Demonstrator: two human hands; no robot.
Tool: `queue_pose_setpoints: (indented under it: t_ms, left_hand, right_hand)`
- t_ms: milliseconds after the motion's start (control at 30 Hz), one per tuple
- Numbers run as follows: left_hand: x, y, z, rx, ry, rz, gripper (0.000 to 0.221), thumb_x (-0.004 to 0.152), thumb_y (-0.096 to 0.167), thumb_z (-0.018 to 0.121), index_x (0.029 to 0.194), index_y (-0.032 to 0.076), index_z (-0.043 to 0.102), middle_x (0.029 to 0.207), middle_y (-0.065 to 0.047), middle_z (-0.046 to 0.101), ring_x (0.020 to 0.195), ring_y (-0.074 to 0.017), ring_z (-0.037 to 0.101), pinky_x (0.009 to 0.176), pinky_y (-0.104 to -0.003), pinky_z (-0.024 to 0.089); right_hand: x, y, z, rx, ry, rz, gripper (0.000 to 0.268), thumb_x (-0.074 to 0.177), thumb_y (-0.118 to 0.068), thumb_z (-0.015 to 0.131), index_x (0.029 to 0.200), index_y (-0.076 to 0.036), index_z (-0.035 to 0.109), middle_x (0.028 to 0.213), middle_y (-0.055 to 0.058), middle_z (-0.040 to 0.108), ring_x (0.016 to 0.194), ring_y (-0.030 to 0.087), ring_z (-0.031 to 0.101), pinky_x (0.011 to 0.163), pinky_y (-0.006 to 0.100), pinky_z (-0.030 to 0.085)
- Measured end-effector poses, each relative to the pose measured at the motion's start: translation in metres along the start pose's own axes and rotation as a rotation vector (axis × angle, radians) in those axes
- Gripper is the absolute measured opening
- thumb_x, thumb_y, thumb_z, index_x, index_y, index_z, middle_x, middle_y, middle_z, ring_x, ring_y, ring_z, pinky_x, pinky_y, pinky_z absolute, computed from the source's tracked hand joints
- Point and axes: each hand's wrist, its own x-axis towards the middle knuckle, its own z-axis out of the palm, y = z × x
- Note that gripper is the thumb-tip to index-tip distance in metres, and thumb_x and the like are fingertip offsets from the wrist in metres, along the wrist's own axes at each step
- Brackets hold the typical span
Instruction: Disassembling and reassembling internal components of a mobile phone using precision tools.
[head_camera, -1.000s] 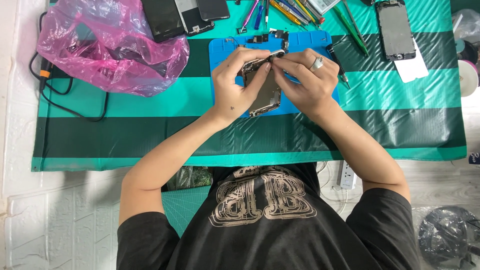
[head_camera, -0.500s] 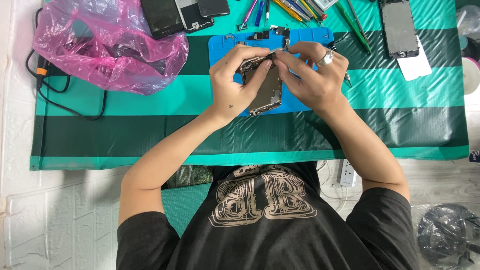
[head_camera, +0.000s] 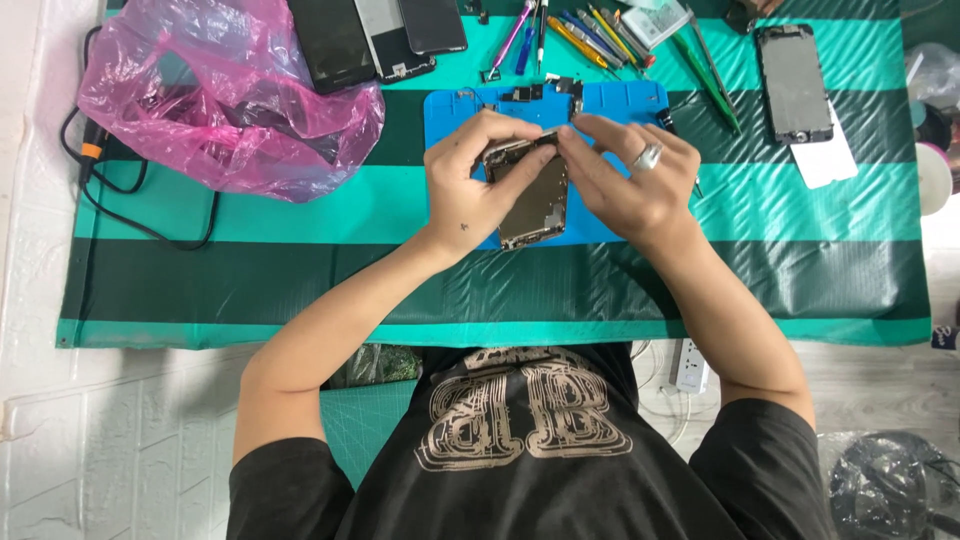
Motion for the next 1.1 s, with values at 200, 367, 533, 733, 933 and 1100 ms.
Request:
queue_pose_setpoints:
  t_ms: [200,367,533,733,933,1100]
  left_hand:
    - [-0.003,0.000,0.001,-0.019,0.022,-0.014,0.015,0.092,0.007,0.083,0.101,0.013,0.073,0.086,-0.002,0.074,0.075,-0.0199,0.075,0.063,-0.030,0.061]
    - [-0.005,0.000,-0.002,-0.040,-0.024,-0.028,0.016,0.092,0.007,0.083,0.103,0.012,0.074,0.088,-0.003,0.075,0.073,-0.0198,0.074,0.061,-0.030,0.061]
    - [0.000,0.016,-0.003,-0.045,-0.038,-0.007,0.020,0.096,0.005,0.079,0.113,0.015,0.075,0.095,-0.002,0.077,0.074,-0.0193,0.075,0.060,-0.030,0.060]
    - [0.001,0.019,-0.001,0.035,-0.009,0.102,0.016,0.099,0.007,0.075,0.112,0.016,0.077,0.101,0.001,0.078,0.068,-0.0131,0.071,0.058,-0.026,0.058]
    - [-0.003,0.009,0.005,-0.002,-0.019,0.088,0.014,0.097,0.007,0.077,0.110,0.012,0.076,0.103,-0.001,0.076,0.088,-0.0203,0.076,0.076,-0.034,0.063]
    - [0.001,0.008,-0.008,0.068,-0.126,0.081,0.014,0.103,0.004,0.072,0.116,0.002,0.067,0.107,-0.016,0.070,0.093,-0.0293,0.071,0.080,-0.036,0.060]
  right_hand:
    - [-0.004,-0.006,0.001,0.209,0.015,0.208,0.015,0.093,0.010,0.077,0.097,-0.001,0.086,0.098,0.016,0.077,0.058,0.023,0.065,0.053,0.034,0.055]
    - [-0.022,0.000,0.001,0.758,-0.021,0.669,0.009,0.092,0.011,0.083,0.098,0.009,0.078,0.088,0.021,0.072,0.059,0.024,0.066,0.054,0.034,0.055]
    - [-0.034,0.002,-0.001,0.986,-0.014,0.854,0.014,0.090,0.012,0.080,0.102,0.015,0.074,0.088,0.024,0.067,0.052,0.016,0.063,0.045,0.028,0.050]
    - [-0.017,-0.016,-0.001,1.065,0.077,0.789,0.013,0.094,0.013,0.073,0.103,0.020,0.068,0.098,0.031,0.064,0.063,0.036,0.076,0.052,0.037,0.060]
    - [-0.027,-0.015,0.010,1.012,0.083,0.811,0.013,0.094,0.014,0.074,0.102,0.021,0.068,0.096,0.031,0.065,0.068,0.038,0.076,0.056,0.040,0.061]
    - [0.009,-0.021,-0.011,0.868,-0.134,0.778,0.018,0.105,0.002,0.063,0.115,0.016,0.063,0.114,0.031,0.061,0.073,0.032,0.073,0.067,0.033,0.065]
